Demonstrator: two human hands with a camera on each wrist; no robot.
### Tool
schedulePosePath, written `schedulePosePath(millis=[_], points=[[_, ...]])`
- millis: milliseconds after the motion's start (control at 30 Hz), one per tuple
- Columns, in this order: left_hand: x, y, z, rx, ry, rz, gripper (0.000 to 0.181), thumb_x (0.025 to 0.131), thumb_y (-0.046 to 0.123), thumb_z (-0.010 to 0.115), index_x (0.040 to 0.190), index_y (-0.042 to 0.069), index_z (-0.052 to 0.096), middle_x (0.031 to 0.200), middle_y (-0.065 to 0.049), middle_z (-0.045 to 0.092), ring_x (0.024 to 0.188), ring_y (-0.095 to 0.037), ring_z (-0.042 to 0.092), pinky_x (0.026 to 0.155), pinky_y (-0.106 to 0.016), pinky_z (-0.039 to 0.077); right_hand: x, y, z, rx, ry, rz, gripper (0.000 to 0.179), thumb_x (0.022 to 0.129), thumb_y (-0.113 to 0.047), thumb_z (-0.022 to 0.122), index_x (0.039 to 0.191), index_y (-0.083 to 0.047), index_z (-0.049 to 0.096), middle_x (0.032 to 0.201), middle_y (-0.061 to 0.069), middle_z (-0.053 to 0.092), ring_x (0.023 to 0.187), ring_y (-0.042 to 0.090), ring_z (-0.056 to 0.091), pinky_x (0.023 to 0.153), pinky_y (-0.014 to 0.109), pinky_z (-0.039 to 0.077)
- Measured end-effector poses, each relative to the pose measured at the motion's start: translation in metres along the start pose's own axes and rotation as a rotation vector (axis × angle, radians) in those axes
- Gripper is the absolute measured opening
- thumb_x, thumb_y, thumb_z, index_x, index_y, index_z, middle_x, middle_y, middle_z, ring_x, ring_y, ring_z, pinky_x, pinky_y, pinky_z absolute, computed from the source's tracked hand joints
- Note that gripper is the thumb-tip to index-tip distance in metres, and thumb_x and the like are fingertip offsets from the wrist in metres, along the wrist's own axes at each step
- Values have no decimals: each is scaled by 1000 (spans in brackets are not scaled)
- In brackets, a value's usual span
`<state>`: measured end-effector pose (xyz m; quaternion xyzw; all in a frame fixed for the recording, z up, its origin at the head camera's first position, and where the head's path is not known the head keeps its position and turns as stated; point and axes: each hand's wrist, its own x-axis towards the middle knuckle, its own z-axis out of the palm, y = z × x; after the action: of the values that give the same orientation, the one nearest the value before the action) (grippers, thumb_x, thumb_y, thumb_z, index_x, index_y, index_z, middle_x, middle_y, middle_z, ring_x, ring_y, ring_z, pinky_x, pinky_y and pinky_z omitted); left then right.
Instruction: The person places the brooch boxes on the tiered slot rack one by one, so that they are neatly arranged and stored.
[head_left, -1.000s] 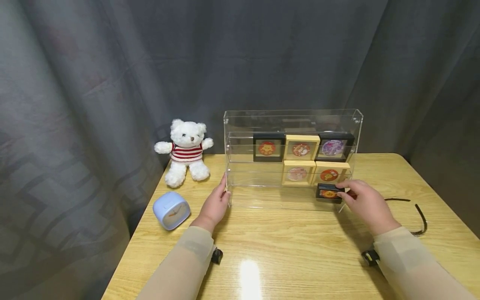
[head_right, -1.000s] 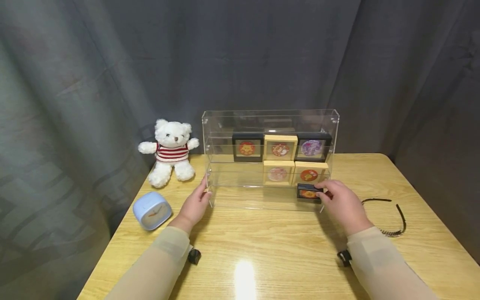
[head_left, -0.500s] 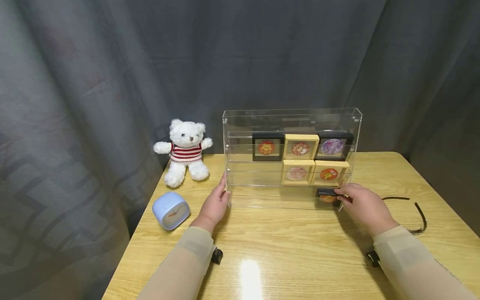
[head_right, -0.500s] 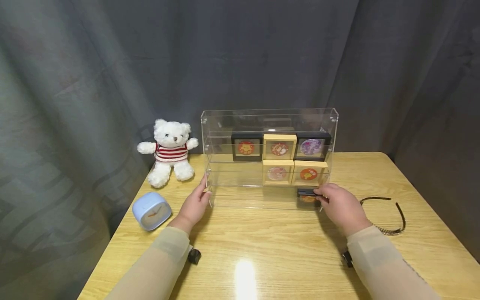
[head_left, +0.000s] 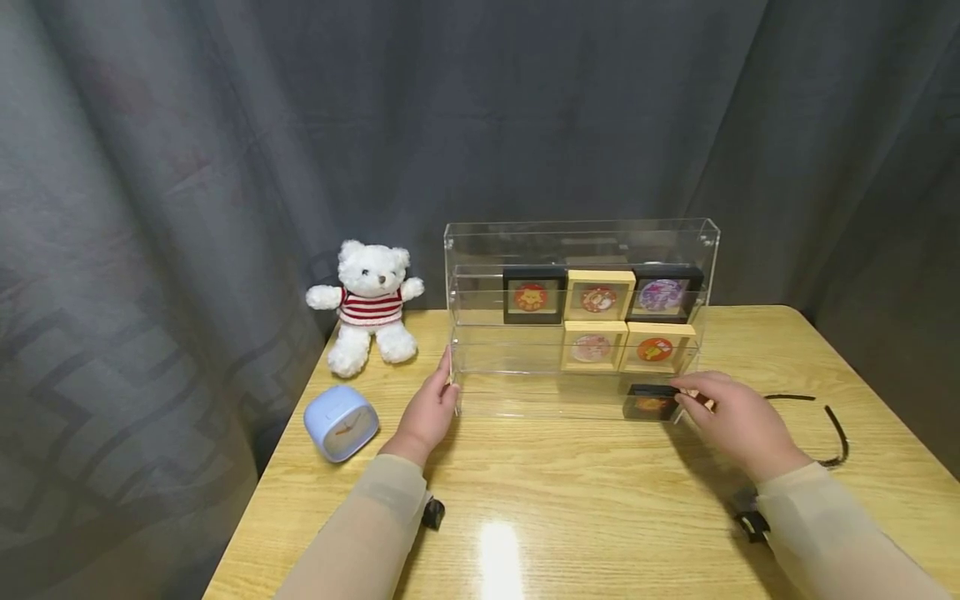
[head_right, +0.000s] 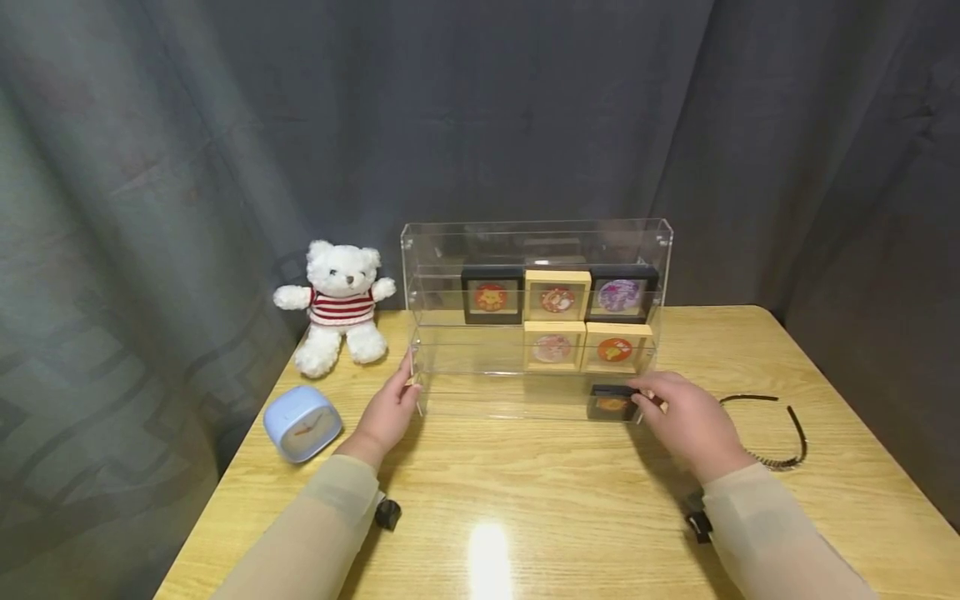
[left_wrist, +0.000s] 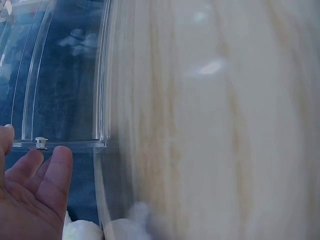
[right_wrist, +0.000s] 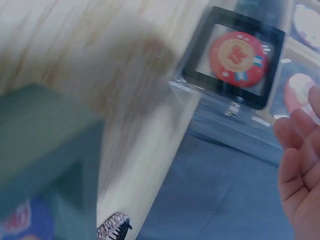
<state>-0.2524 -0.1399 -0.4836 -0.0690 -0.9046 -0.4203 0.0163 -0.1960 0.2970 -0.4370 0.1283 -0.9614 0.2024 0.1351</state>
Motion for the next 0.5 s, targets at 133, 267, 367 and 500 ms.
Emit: schedulePosePath(millis=[133, 267, 367, 500], points=[[0, 0, -1, 1, 0, 5, 66, 107, 25, 47, 159, 41, 9, 157, -13, 33, 140, -32, 34, 114, -49, 29, -10, -2, -11, 15, 16, 32, 35, 97, -29, 67, 127, -12, 68, 125, 15, 62, 83, 27, 63, 64, 47, 52], [2, 0, -2, 1, 4, -17, 67, 107, 25, 47, 158, 43, 9, 157, -13, 33, 140, -33, 34, 113, -51, 29, -18, 2, -19, 17, -61, 123, 63, 94, -51, 63, 139, -7, 56, 131, 22, 54, 97, 39, 60, 67, 54, 50], [3, 0, -2, -8, 3, -43, 67, 107, 26, 47, 157, 45, 8, 158, -11, 32, 140, -32, 33, 113, -51, 28, -23, 8, -21, 17, -152, 194, 84, 90, -64, 60, 146, -2, 46, 135, 31, 45, 106, 49, 54, 71, 61, 48], [3, -1, -3, -24, -4, -43, 67, 107, 25, 47, 157, 46, 7, 158, -11, 30, 141, -32, 32, 113, -52, 28, -31, 19, -21, 10, -221, 240, 97, 85, -66, 66, 145, 6, 41, 133, 36, 43, 108, 53, 49, 77, 66, 45]])
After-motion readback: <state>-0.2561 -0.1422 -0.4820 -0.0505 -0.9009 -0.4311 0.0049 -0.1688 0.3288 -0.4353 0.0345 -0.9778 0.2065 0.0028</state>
